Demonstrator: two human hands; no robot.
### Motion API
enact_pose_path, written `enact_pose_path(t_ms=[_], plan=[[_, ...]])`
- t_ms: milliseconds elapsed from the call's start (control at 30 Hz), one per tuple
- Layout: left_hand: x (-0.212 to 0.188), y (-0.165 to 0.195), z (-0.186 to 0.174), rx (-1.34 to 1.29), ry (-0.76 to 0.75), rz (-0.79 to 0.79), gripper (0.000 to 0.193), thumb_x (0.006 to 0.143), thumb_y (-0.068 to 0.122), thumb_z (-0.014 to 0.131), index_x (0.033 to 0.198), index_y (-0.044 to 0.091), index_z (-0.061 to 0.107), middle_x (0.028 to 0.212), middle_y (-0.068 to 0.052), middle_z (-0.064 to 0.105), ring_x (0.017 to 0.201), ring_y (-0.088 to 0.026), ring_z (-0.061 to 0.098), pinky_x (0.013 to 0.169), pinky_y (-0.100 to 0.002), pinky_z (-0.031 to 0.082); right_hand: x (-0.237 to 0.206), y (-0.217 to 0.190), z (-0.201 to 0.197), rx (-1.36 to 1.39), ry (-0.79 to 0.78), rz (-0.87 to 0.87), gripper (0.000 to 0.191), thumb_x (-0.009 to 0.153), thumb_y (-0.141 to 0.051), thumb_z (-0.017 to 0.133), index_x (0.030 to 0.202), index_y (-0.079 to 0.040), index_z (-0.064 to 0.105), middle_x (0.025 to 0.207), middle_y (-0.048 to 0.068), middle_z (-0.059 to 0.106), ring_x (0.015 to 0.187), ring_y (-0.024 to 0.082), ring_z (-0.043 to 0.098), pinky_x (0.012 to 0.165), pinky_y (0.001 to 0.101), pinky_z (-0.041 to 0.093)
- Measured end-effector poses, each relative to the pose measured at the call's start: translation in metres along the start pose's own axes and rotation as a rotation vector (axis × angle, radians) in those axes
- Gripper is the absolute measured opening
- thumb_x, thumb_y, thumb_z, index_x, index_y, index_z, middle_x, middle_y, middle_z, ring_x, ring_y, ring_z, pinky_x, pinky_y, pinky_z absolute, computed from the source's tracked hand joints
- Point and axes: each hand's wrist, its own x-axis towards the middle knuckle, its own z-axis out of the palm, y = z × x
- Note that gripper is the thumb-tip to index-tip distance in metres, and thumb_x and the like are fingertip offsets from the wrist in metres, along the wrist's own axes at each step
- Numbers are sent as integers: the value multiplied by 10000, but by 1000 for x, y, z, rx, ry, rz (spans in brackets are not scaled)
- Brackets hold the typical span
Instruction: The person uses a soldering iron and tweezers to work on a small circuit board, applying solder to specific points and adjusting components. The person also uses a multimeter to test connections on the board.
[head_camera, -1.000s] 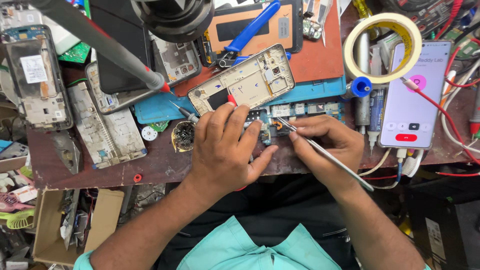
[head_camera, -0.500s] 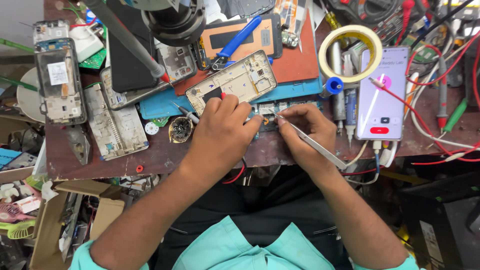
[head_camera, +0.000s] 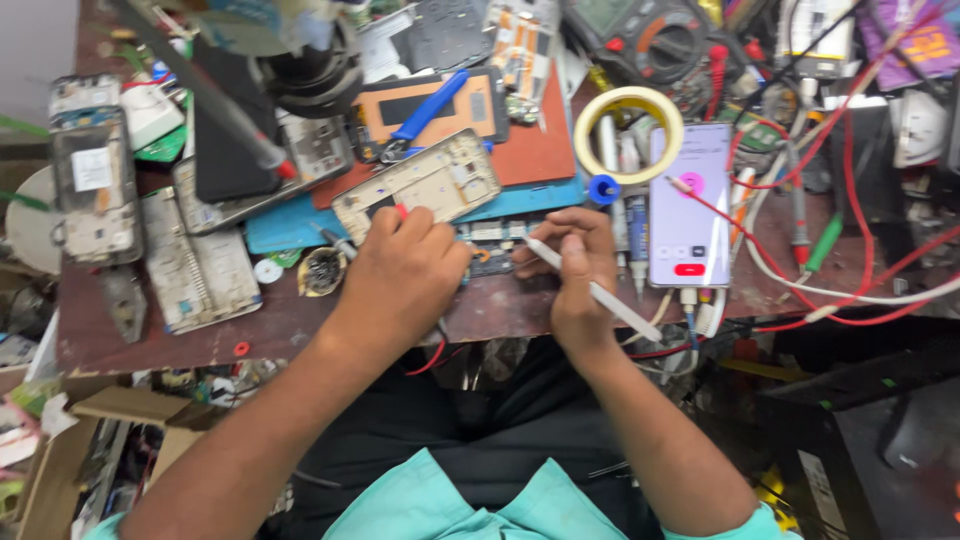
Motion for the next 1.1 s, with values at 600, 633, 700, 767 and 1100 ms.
enact_pose_path(t_ms=[600, 633, 700, 767, 1100], plan=[[5, 21, -28, -84, 106, -102, 124, 813, 120, 659, 925, 88, 700, 962, -55, 711, 968, -235, 637, 881, -415, 443, -10, 15, -13, 274, 227, -159, 542, 1113, -567, 336, 1273, -71, 484, 813, 98, 569, 628, 179, 550, 539, 323, 490], [3, 23, -32, -106, 142, -121, 167, 812, 107, 665, 971, 80, 706, 994, -58, 713, 987, -236, 638, 890, -416, 444, -10, 15, -13, 308, 272, -175, 528, 1102, -571, 361, 1291, -91, 475, 872, 107, 571, 648, 190, 549, 543, 336, 494], [-2, 28, -40, -160, 205, -161, 258, 810, 81, 676, 1064, 66, 720, 1057, -64, 717, 1026, -236, 640, 909, -417, 447, -11, 15, -12, 370, 370, -194, 510, 1079, -576, 409, 1327, -133, 456, 989, 125, 577, 689, 213, 548, 553, 362, 503], [-5, 32, -41, -239, 225, -205, 266, 801, 56, 680, 1064, 69, 715, 1025, -45, 708, 1013, -235, 638, 899, -420, 452, -12, 12, -11, 372, 350, -281, 489, 1101, -583, 434, 1314, -144, 470, 981, 122, 572, 685, 210, 556, 541, 351, 513], [41, 56, 28, -44, 129, -94, 43, 822, 137, 642, 812, 104, 616, 781, -51, 569, 829, -235, 557, 724, -373, 411, -8, -47, -33, 160, 517, -540, 337, 1162, -505, 457, 1261, -183, 437, 983, 138, 535, 676, 267, 587, 565, 418, 548]])
